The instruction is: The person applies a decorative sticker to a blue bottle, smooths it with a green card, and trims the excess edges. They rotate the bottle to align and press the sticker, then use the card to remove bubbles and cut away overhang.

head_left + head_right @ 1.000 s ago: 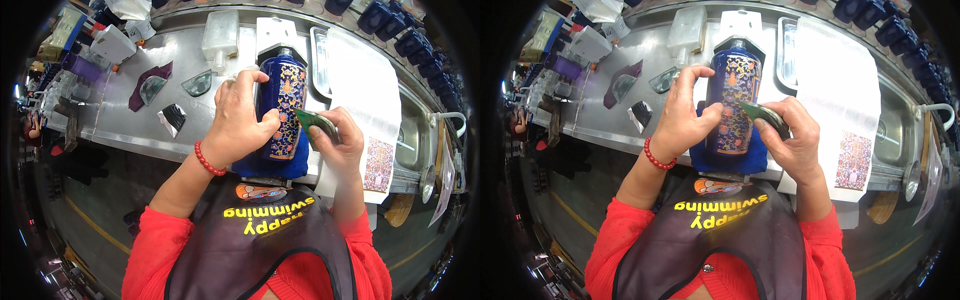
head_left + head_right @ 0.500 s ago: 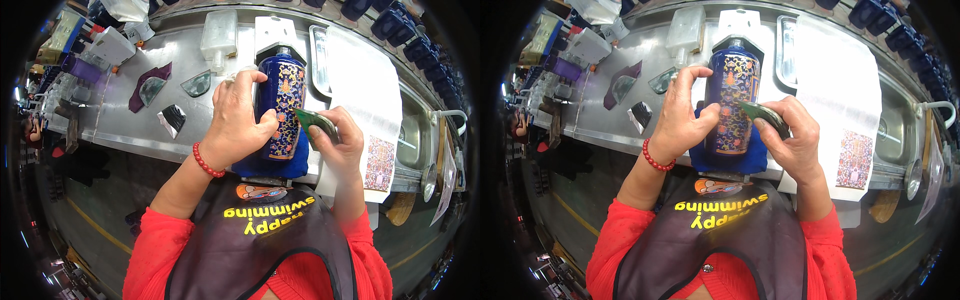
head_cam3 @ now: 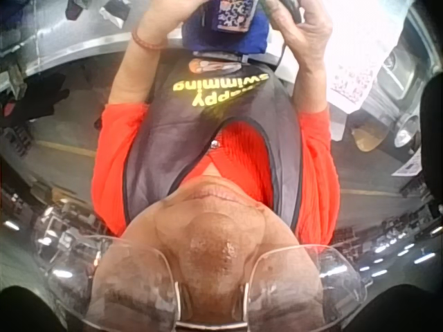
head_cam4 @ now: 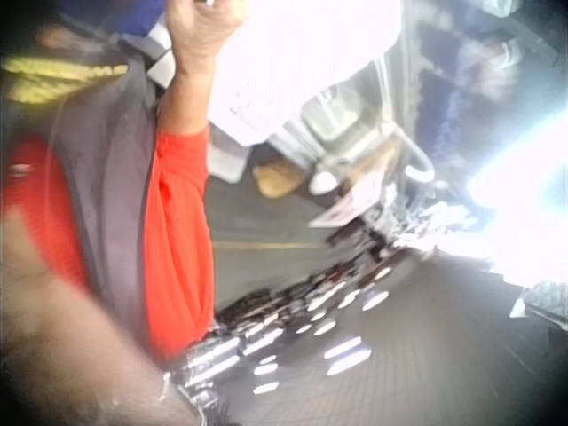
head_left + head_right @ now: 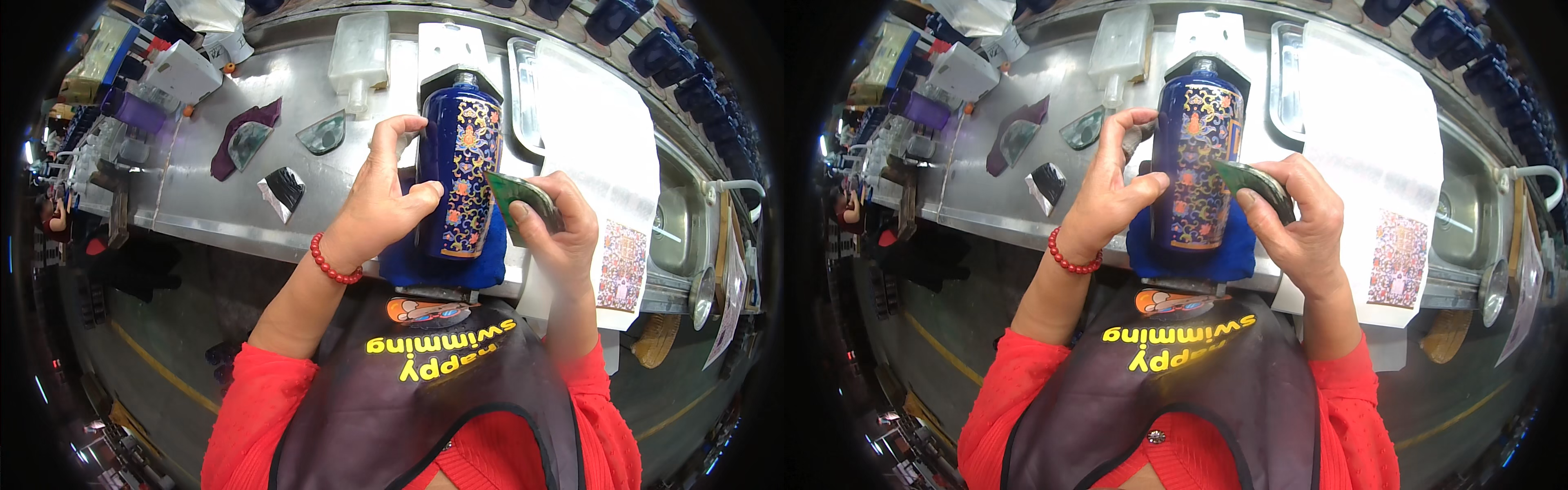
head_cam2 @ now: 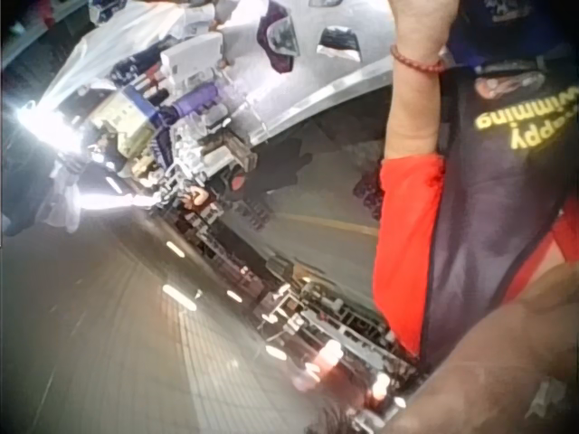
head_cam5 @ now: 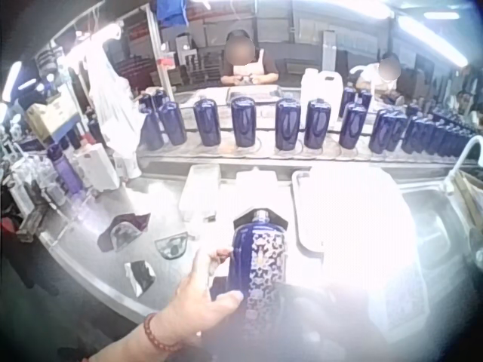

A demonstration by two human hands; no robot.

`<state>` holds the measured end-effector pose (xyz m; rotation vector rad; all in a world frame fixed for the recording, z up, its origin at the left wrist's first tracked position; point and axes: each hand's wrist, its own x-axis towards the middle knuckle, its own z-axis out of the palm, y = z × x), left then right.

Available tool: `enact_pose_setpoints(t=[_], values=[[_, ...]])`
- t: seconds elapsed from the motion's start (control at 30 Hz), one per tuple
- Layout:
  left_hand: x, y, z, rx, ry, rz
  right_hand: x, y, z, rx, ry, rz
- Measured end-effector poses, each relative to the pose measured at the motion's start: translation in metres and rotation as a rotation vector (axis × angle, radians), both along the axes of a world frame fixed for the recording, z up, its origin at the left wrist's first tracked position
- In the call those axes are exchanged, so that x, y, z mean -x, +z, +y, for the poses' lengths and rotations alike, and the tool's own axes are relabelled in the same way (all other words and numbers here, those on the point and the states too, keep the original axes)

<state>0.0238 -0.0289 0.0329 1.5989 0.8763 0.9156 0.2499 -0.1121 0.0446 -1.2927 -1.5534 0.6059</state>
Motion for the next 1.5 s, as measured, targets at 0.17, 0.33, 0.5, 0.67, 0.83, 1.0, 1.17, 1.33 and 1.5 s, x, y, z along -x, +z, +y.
enact_pose_setpoints(t=[0.17, 0.33, 0.5, 0.67, 0.83, 1.0, 1.17, 1.33, 1.5], values=[[-0.002, -0.002, -0.005, 0.029, 0.008, -0.008, 0.004, -0.002, 0.003, -0.052, -0.038, 0.01], [-0.003, -0.005, -0.006, -0.012, 0.02, 0.026, 0.005, -0.002, 0.004, -0.069, -0.031, 0.005], [-0.002, -0.01, -0.005, -0.044, 0.013, 0.04, 0.004, 0.001, 0.001, -0.019, 0.002, -0.032], [-0.001, -0.01, -0.005, 0.12, -0.002, -0.061, 0.005, 0.0, 0.003, -0.066, -0.03, -0.01], [-0.003, -0.012, -0.005, 0.127, 0.009, -0.068, 0.004, 0.001, 0.0, 0.0, -0.001, 0.007], [-0.009, -0.015, -0.006, 0.036, 0.031, -0.067, 0.004, 0.0, -0.001, -0.003, 0.002, 0.004], [-0.006, -0.011, -0.005, 0.212, 0.007, -0.125, 0.003, 0.0, -0.001, -0.001, -0.003, -0.003], [-0.01, -0.009, -0.007, 0.176, 0.044, -0.13, 0.003, -0.002, -0.001, 0.002, -0.01, 0.003], [-0.009, -0.012, -0.006, 0.149, 0.03, -0.075, 0.003, -0.002, -0.001, -0.007, -0.01, 0.006]])
